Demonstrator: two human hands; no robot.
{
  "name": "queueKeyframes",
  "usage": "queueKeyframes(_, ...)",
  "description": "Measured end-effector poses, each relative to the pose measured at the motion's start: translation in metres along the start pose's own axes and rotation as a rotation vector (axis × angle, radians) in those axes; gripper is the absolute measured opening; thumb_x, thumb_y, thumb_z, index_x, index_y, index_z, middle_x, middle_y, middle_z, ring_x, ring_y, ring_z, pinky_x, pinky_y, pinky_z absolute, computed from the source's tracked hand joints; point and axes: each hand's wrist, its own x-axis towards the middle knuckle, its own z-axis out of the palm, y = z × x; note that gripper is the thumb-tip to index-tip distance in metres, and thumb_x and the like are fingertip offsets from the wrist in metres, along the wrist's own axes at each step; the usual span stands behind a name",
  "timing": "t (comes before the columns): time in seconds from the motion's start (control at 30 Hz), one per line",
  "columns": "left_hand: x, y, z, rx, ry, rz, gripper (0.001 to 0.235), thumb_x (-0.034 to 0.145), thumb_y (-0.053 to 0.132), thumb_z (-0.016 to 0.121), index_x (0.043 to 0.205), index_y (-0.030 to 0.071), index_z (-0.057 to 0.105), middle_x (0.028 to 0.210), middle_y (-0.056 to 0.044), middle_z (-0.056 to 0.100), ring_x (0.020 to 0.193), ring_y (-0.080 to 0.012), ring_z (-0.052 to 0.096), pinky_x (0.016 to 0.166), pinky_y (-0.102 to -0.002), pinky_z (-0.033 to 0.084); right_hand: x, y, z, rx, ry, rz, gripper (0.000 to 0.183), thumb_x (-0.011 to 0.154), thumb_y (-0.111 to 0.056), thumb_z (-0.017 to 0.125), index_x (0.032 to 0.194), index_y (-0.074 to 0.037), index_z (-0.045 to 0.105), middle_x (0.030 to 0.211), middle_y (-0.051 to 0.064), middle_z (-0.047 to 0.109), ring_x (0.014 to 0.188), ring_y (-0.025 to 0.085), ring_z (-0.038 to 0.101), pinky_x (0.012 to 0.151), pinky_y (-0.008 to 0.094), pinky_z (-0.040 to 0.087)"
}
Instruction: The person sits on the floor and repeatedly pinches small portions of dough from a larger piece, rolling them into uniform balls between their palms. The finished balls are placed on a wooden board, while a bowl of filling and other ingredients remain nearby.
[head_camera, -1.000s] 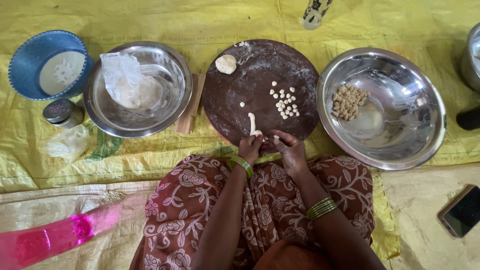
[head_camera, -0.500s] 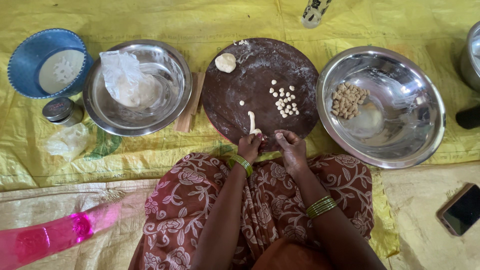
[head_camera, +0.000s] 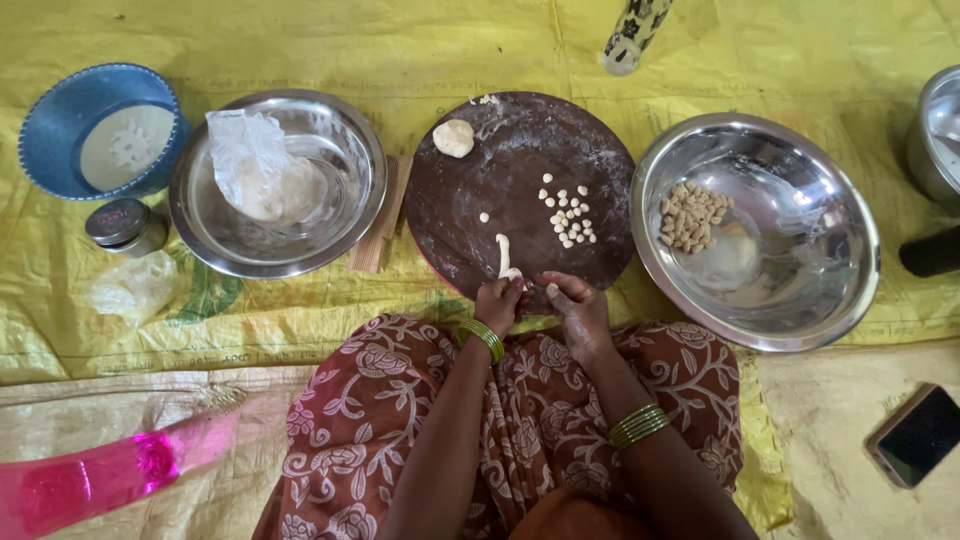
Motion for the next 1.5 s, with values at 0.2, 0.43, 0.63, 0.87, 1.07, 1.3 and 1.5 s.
queueKeyframes(0.2, -0.004, 0.007, -0.002, 0.153, 0.0, 0.022, 0.037, 0.105, 0.03, 0.058, 0.097, -0.002, 0.075, 0.072, -0.006, 0.072, 0.058, -0.0088, 0.06, 0.055, -0.028, 0.049, 0.003, 0.01, -0.013, -0.012, 0.064, 0.082, 0.024, 0.109, -0.018, 0.067, 0.109, 0.005, 0.07, 0.089, 0.012, 0.071, 0.07, 0.017, 0.063, 0.06, 0.034, 0.055)
queueKeyframes(0.43, -0.006, 0.011, -0.003, 0.035, -0.003, -0.009, 0.036, 0.105, 0.028, 0.058, 0.097, -0.003, 0.073, 0.072, -0.004, 0.069, 0.059, -0.0084, 0.061, 0.053, -0.029, 0.05, -0.001, -0.005, 0.0, 0.033, 0.018, 0.057, 0.023, 0.098, -0.014, 0.064, 0.114, 0.001, 0.071, 0.102, 0.014, 0.078, 0.083, 0.019, 0.075, 0.075, 0.033, 0.064)
queueKeyframes(0.63, 0.0, -0.001, 0.0, -0.048, -0.01, -0.012, 0.034, 0.106, 0.027, 0.061, 0.098, -0.004, 0.074, 0.072, -0.003, 0.068, 0.059, -0.0067, 0.057, 0.054, -0.027, 0.048, 0.001, 0.006, -0.007, -0.01, 0.035, 0.0, 0.02, 0.094, -0.007, 0.072, 0.111, 0.005, 0.071, 0.098, 0.015, 0.076, 0.08, 0.018, 0.073, 0.073, 0.033, 0.062)
queueKeyframes(0.87, 0.0, 0.001, -0.002, 0.017, 0.003, -0.029, 0.032, 0.105, 0.026, 0.06, 0.098, -0.003, 0.073, 0.069, -0.002, 0.067, 0.057, -0.007, 0.056, 0.052, -0.028, 0.047, 0.001, 0.006, -0.009, -0.009, 0.151, 0.095, 0.019, 0.099, -0.017, 0.07, 0.104, 0.002, 0.072, 0.086, 0.011, 0.074, 0.067, 0.017, 0.068, 0.062, 0.033, 0.059)
queueKeyframes(1.07, -0.003, 0.007, -0.001, -0.016, -0.006, -0.016, 0.033, 0.105, 0.025, 0.059, 0.098, -0.003, 0.073, 0.071, -0.002, 0.067, 0.058, -0.0064, 0.057, 0.053, -0.027, 0.048, -0.003, 0.002, -0.002, -0.049, 0.056, -0.037, 0.016, 0.089, -0.001, 0.072, 0.104, 0.003, 0.076, 0.097, 0.012, 0.079, 0.079, 0.017, 0.074, 0.073, 0.032, 0.063)
queueKeyframes(1.3, -0.003, 0.011, -0.001, 0.197, 0.019, -0.011, 0.038, 0.105, 0.03, 0.059, 0.093, -0.002, 0.076, 0.064, -0.005, 0.066, 0.053, -0.0105, 0.056, 0.051, -0.032, 0.046, 0.006, -0.007, -0.002, -0.308, 0.093, -0.023, 0.014, 0.093, -0.002, 0.079, 0.102, 0.006, 0.074, 0.09, 0.014, 0.073, 0.071, 0.013, 0.066, 0.062, 0.026, 0.054)
queueKeyframes(1.5, 0.0, 0.002, -0.002, 0.291, 0.069, -0.051, 0.04, 0.103, 0.034, 0.062, 0.089, -0.001, 0.076, 0.06, -0.007, 0.065, 0.05, -0.0121, 0.06, 0.051, -0.033, 0.048, 0.063, -0.003, -0.014, -1.335, -0.093, -0.186, 0.014, 0.09, -0.014, 0.079, 0.1, -0.005, 0.079, 0.101, 0.012, 0.071, 0.083, 0.021, 0.07, 0.071, 0.036, 0.056)
